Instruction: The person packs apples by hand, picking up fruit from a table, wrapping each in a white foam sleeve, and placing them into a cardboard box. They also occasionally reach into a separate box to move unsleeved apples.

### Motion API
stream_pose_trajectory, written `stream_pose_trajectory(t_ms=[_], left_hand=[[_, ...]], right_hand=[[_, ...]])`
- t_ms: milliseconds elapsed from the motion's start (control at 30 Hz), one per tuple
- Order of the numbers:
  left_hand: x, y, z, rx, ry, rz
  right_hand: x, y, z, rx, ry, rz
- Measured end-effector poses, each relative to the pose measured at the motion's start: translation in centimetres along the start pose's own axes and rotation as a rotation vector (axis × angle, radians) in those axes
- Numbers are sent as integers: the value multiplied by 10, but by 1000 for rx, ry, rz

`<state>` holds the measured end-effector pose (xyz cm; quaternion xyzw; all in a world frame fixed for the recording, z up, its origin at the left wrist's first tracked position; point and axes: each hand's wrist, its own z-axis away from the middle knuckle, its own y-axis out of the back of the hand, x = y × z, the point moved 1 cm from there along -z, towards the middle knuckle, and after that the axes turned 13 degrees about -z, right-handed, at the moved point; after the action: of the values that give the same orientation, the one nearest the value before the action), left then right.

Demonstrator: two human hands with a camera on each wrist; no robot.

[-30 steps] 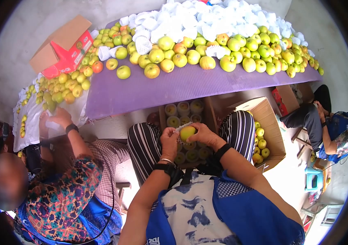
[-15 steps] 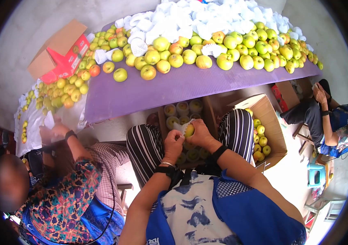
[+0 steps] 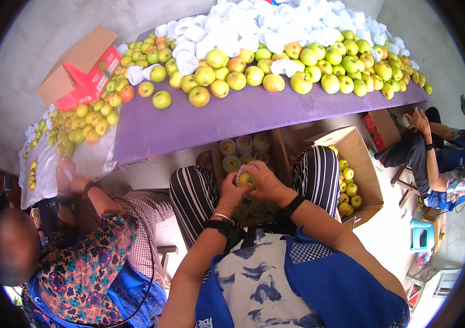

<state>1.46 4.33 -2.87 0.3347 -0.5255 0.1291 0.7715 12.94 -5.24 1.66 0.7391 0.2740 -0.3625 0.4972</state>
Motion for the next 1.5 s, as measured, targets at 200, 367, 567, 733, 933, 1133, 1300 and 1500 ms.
stream_pose_trajectory(t_ms=[200,367,567,733,933,1133,1300,1500], left_hand=[[15,7,7,-40,252,704],[13,3,5,-31,252,869],[19,3,7,-70,188,810],[8,-1,4,21,147,863],[4,3,5,19,197,835],[-4,0,2,-23,125,818],[7,3,7,-45,158,827],[13,6,9,-128,234,769]], right_hand=[[33,1,3,338,-435,-875],[40,-6,5,296,-480,-947],[44,-7,4,353,-650,-991],[32,-15,6,275,-359,-772],[16,-10,5,216,-190,-720],[4,-5,7,6,118,-447],[35,-1,7,381,-293,-807],[43,4,3,530,-625,-694]])
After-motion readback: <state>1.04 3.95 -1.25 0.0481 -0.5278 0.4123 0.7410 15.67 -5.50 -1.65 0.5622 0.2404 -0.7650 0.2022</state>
